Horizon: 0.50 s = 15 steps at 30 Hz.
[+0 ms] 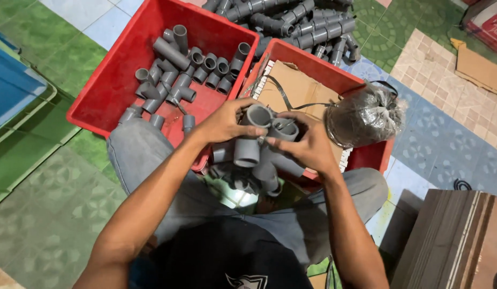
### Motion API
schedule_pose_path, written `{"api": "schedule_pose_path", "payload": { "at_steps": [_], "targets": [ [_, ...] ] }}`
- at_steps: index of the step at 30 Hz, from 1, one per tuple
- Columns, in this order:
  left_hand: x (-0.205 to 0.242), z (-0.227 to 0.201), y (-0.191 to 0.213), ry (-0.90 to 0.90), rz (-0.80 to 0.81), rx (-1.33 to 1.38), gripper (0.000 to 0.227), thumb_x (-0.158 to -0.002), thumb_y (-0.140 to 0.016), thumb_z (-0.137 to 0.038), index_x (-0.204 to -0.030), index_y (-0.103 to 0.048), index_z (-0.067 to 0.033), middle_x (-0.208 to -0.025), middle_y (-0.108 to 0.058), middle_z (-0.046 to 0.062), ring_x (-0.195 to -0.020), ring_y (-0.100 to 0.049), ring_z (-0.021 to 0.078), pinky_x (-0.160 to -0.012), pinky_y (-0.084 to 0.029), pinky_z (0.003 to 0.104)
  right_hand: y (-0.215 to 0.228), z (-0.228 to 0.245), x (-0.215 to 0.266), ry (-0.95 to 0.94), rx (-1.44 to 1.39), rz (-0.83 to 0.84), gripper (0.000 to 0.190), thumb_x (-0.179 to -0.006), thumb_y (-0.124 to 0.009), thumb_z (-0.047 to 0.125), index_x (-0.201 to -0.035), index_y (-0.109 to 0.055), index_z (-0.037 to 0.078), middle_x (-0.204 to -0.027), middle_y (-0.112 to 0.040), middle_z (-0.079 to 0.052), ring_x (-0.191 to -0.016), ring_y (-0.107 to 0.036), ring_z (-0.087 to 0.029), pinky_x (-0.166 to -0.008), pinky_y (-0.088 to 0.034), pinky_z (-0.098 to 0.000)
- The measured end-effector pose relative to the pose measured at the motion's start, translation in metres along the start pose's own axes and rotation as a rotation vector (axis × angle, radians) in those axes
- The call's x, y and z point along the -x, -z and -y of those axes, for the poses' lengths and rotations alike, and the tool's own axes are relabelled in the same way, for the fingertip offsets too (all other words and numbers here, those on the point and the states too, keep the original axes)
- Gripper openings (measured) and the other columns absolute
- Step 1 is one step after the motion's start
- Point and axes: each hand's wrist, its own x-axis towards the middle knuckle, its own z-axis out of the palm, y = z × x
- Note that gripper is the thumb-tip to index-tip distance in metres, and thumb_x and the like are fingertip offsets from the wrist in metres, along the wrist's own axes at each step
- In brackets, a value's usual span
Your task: Assembling various PVC pipe fittings like T-joints and elbows into a larger structure while sitting on the floor.
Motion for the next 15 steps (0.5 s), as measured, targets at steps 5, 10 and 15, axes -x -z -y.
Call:
{"api": "schedule_pose_path", "payload": {
  "at_steps": [5, 10, 15],
  "targets": [
    [-0.012, -0.011, 0.008, -0.086, -0.058, 0.093, 0.067, -0.079, -0.077, -0.06, -0.127, -0.061, -0.0156, -0.113, -0.068, 0.007, -0.108, -0.062, 0.0175, -0.102, -0.047, 0.04, 0.028, 0.046, -0.011, 0.056, -0.002, -0.075, 0.058, -0.066, -0.092, 0.013, -0.116, -0.068, 0.0, -0.1, -0.07, -0.019, -0.095, -0.065, -0.024, -0.09, -0.054, -0.0404],
    [0.013, -0.022, 0.05, -0.31, -0.018, 0.002, 0.068, -0.09, -0.064, -0.057, -0.136, -0.048, -0.0086, -0.142, -0.052, 0.013, -0.134, -0.052, 0.0299, -0.121, -0.04, 0.051, 0.062, 0.099, -0.04, 0.208, 0.108, -0.146, 0.043, -0.083, -0.078, 0.028, -0.118, -0.064, 0.007, -0.109, -0.067, -0.004, -0.093, -0.06, -0.012, -0.079, -0.048, -0.024],
    [0.039, 0.215, 0.073, 0.121, -0.542, 0.078, 0.053, -0.1, -0.037, -0.053, -0.125, -0.06, -0.0128, -0.116, -0.066, 0.003, -0.107, -0.06, 0.0134, -0.101, -0.045, 0.029, 0.099, 0.12, -0.091, 0.429, 0.17, -0.291, 0.024, -0.096, -0.079, 0.018, -0.112, -0.066, 0.005, -0.105, -0.065, -0.001, -0.096, -0.057, -0.01, -0.081, -0.047, -0.0254]
  ]
}}
